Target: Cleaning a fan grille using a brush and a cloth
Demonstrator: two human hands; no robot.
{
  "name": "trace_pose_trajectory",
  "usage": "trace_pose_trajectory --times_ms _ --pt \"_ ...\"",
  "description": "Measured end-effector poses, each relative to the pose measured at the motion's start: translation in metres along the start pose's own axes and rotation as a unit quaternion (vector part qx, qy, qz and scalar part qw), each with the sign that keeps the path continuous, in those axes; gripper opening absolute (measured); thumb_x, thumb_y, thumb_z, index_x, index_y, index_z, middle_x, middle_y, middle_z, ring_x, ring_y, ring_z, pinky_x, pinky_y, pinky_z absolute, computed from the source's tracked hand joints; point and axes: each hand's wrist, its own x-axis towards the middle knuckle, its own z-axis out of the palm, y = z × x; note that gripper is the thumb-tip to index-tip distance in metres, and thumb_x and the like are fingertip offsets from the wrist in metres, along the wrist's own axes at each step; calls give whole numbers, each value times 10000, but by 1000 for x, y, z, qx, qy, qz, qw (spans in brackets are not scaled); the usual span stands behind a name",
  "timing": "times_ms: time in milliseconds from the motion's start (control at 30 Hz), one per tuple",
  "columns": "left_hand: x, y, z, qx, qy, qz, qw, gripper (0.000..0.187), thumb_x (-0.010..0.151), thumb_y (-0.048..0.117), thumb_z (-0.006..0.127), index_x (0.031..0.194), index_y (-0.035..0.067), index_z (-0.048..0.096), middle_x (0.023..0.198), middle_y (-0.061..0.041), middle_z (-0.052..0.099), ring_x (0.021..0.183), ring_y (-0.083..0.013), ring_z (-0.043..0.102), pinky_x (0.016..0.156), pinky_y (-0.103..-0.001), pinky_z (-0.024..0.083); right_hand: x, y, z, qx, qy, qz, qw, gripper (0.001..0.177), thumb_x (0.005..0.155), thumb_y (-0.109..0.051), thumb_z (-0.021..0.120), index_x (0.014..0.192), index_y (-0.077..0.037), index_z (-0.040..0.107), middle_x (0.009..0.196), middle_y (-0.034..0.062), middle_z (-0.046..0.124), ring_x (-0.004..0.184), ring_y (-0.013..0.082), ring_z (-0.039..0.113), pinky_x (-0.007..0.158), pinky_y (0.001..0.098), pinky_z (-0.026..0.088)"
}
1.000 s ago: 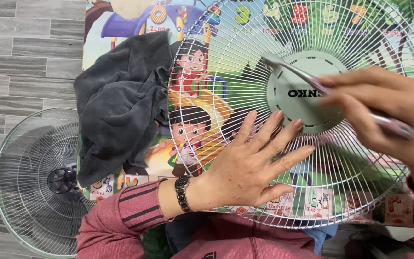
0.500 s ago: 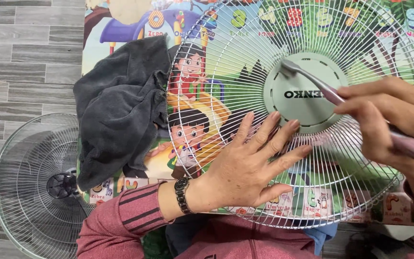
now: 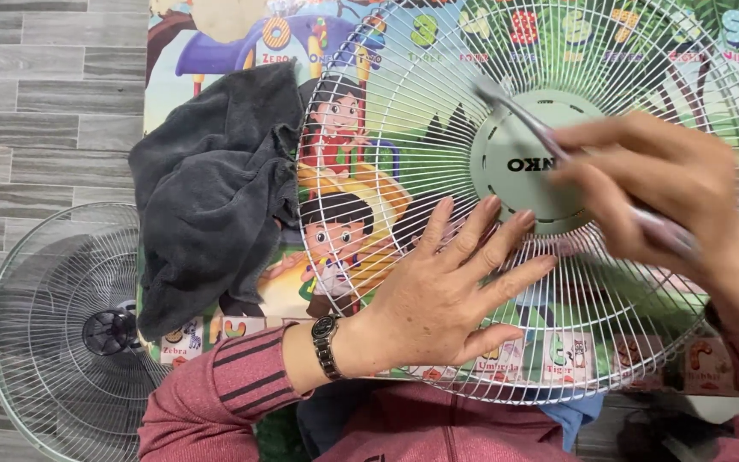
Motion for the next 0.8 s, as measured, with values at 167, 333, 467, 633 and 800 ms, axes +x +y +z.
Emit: trace_pose_trajectory --times_ms 167,333,467,633,800 --pt "-2 1 9 -30 -12 -7 999 671 1018 564 564 1565 200 430 1659 -179 301 1570 -396 279 1282 -645 207 4 -32 -17 31 -81 130 988 208 908 2 554 904 24 761 1131 235 733 742 210 691 526 278 537" --pt "0 2 2 -53 -1 -8 999 657 990 534 621 1534 195 472 1632 -185 370 1547 -402 341 1265 -608 242 37 -12 10 158 -61 17 985 249 871 37 701 1119 38 727 1280 282 702 936 287 739 693 264 646" --pt "-1 1 1 -50 -9 -8 999 653 1008 543 578 1541 187 455 1639 -178 372 1552 -404 355 1279 -596 220 29 -21 -26 144 -106 107 978 202 850 119 602 1009 76 720 1205 282 708 991 315 747 696 291 638" --pt "-3 1 4 -69 -18 -6 997 656 1026 523 592 1562 178 436 1658 -182 330 1567 -387 204 1284 -603 83 -45 68 -30 146 -133 113 974 405 1039 -189 357 985 39 688 1320 265 671 1220 338 694 988 401 627" --pt "-2 2 5 -66 -22 -8 998 652 1036 516 559 1571 166 433 1658 -192 327 1563 -395 195 1276 -586 54 28 1 -23 213 -81 98 969 259 899 207 555 1126 129 653 1264 280 680 940 275 735 821 299 614"
